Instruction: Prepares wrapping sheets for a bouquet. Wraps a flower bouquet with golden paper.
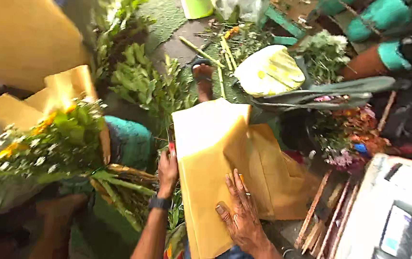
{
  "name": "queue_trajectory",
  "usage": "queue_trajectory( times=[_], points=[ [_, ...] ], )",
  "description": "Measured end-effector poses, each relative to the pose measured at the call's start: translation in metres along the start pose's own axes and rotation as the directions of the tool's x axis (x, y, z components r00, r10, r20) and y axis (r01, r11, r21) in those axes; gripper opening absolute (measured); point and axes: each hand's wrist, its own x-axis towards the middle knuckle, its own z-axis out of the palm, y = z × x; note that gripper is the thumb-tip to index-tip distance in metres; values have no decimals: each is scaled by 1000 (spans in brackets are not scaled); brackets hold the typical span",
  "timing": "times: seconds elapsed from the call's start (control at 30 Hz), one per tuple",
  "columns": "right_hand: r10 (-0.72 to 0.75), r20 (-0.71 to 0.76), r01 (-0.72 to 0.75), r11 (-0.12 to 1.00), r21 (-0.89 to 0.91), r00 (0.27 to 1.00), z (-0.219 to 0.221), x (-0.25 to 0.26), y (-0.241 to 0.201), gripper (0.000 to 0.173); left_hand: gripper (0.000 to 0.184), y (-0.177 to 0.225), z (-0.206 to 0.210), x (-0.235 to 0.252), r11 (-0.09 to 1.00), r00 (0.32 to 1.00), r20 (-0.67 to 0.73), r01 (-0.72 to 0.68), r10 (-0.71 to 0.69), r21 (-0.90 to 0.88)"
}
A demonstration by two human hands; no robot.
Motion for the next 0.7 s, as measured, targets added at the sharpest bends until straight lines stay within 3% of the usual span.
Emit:
queue_trajectory(
  times=[0.1, 0.17, 0.23, 0.3, 0.43, 0.53, 0.57, 0.67, 0.7],
  points=[
    [57, 115, -78, 979, 190, 992, -7, -12, 24, 75, 62, -39, 11, -55, 999, 998, 48, -42, 43, -7],
    [83, 178, -138, 936, 325, 980, -7, -13, 47, 73, 49, -13, 3, -86, 972, 998, 32, -45, 54, -232],
    [109, 224, -195, 892, 407, 968, -4, -10, 63, 72, 57, 23, -13, -110, 900, 986, 107, -71, 129, -430],
    [146, 252, -254, 844, 472, 957, -4, -6, 69, 69, 75, 52, -22, -127, 860, 957, 171, -123, 235, -495],
    [222, 268, -326, 827, 458, 938, 11, -8, 99, 53, 63, 79, -19, -152, 835, 962, 138, -128, 236, -535],
    [268, 450, -381, 907, 181, 852, 18, -27, 128, 50, 106, 103, -18, -166, 890, 968, 99, -171, 233, -422],
    [260, 504, -382, 912, 153, 824, 15, -37, 129, 49, 113, 115, -11, -169, 922, 962, 105, -205, 251, -329],
    [303, 613, -484, 862, 150, 730, -4, -49, 115, 53, 95, 114, 28, -158, 947, 934, 156, -322, 320, -13],
    [338, 587, -508, 849, 148, 736, -1, -42, 119, 51, 86, 104, 38, -151, 928, 919, 169, -369, 355, 54]
  ],
)
